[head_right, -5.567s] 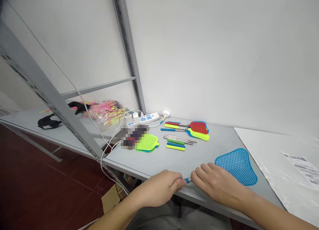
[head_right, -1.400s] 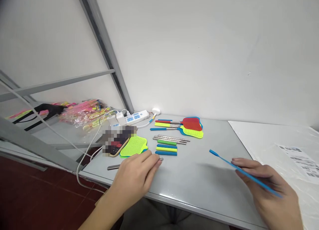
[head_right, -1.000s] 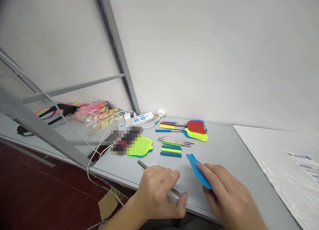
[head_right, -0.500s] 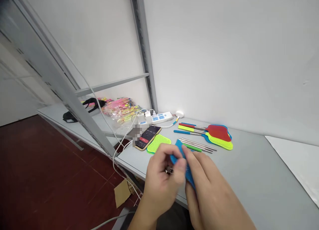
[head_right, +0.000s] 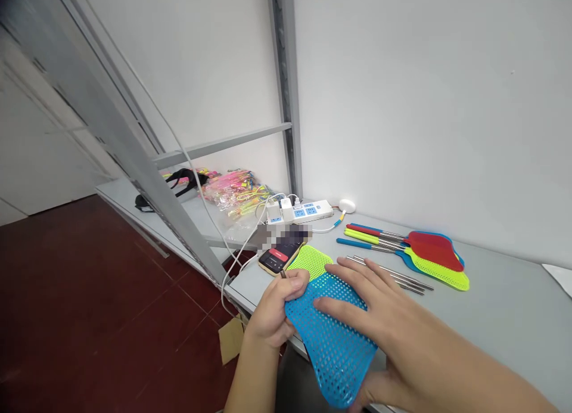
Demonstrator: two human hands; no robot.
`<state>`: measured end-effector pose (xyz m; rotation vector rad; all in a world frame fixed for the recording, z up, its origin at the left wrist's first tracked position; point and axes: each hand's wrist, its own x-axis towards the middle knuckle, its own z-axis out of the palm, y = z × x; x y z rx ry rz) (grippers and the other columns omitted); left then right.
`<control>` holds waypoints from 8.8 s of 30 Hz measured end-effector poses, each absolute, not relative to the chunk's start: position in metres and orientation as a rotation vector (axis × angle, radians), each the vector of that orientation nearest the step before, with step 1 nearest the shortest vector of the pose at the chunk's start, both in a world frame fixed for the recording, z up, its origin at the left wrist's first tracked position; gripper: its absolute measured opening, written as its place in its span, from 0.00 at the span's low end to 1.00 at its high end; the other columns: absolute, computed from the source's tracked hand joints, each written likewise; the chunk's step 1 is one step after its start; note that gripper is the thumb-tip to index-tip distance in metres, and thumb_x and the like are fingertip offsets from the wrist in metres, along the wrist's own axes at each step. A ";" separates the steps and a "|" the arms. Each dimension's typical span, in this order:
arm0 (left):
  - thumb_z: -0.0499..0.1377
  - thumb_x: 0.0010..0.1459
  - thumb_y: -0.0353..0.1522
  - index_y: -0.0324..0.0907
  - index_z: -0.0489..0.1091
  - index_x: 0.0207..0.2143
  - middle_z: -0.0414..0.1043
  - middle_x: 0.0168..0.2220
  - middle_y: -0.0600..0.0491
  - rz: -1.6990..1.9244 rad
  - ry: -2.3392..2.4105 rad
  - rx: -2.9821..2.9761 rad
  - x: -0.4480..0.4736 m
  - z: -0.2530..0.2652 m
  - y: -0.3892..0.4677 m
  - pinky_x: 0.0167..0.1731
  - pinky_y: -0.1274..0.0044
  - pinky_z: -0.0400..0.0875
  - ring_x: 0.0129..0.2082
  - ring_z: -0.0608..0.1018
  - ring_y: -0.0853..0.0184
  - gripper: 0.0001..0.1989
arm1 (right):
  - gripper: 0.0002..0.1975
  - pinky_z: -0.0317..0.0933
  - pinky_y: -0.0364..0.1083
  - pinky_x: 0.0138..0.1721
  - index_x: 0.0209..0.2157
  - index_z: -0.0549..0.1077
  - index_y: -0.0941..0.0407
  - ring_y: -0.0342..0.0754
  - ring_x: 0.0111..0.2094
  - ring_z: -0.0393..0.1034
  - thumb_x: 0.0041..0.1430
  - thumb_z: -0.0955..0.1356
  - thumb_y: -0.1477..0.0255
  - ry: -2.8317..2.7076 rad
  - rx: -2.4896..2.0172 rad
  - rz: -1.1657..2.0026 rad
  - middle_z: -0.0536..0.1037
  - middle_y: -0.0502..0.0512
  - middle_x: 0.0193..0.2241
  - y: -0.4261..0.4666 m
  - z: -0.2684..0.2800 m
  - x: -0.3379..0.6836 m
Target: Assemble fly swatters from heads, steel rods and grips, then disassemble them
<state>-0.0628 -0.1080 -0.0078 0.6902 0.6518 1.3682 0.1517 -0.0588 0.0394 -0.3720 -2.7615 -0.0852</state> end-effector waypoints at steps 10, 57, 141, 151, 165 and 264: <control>0.60 0.58 0.42 0.46 0.62 0.36 0.51 0.18 0.66 1.538 0.718 0.225 -0.074 -0.026 -0.103 0.12 0.83 0.38 0.12 0.43 0.80 0.13 | 0.24 0.69 0.48 0.43 0.62 0.61 0.39 0.51 0.47 0.71 0.66 0.59 0.55 -2.774 -0.701 0.749 0.69 0.54 0.52 -0.006 0.032 0.115; 0.48 0.67 0.35 0.49 0.70 0.51 0.65 0.57 0.48 1.289 1.123 1.596 0.060 0.028 -0.024 0.52 0.70 0.61 0.55 0.68 0.60 0.15 | 0.14 0.66 0.48 0.44 0.43 0.74 0.50 0.50 0.43 0.69 0.67 0.60 0.62 -1.952 -1.158 0.999 0.74 0.55 0.44 -0.008 0.028 0.201; 0.44 0.67 0.47 0.41 0.56 0.65 0.50 0.67 0.43 0.478 1.607 2.647 0.037 -0.053 -0.008 0.63 0.55 0.50 0.68 0.53 0.54 0.30 | 0.18 0.61 0.55 0.51 0.51 0.72 0.53 0.56 0.55 0.62 0.68 0.57 0.66 -2.295 -1.491 0.082 0.69 0.61 0.54 0.020 -0.040 0.234; 0.45 0.60 0.56 0.40 0.50 0.67 0.42 0.69 0.39 0.359 1.672 2.496 0.043 -0.052 -0.018 0.63 0.50 0.45 0.69 0.45 0.49 0.41 | 0.12 0.59 0.49 0.43 0.41 0.75 0.55 0.52 0.43 0.69 0.66 0.61 0.70 -2.572 -1.312 0.059 0.76 0.59 0.41 0.139 -0.025 0.182; 0.45 0.62 0.54 0.36 0.52 0.66 0.48 0.67 0.37 0.429 1.644 2.540 0.044 -0.052 -0.003 0.62 0.51 0.45 0.68 0.49 0.49 0.40 | 0.13 0.54 0.45 0.30 0.40 0.64 0.55 0.50 0.32 0.70 0.70 0.53 0.67 -2.502 -1.356 0.087 0.76 0.56 0.34 0.111 0.009 0.197; 0.50 0.66 0.37 0.44 0.63 0.52 0.67 0.50 0.46 1.162 1.463 2.140 0.033 -0.035 -0.103 0.53 0.64 0.63 0.52 0.68 0.57 0.14 | 0.09 0.58 0.47 0.33 0.42 0.68 0.51 0.46 0.31 0.63 0.69 0.58 0.65 -1.558 -1.108 0.455 0.68 0.51 0.31 -0.092 -0.006 0.263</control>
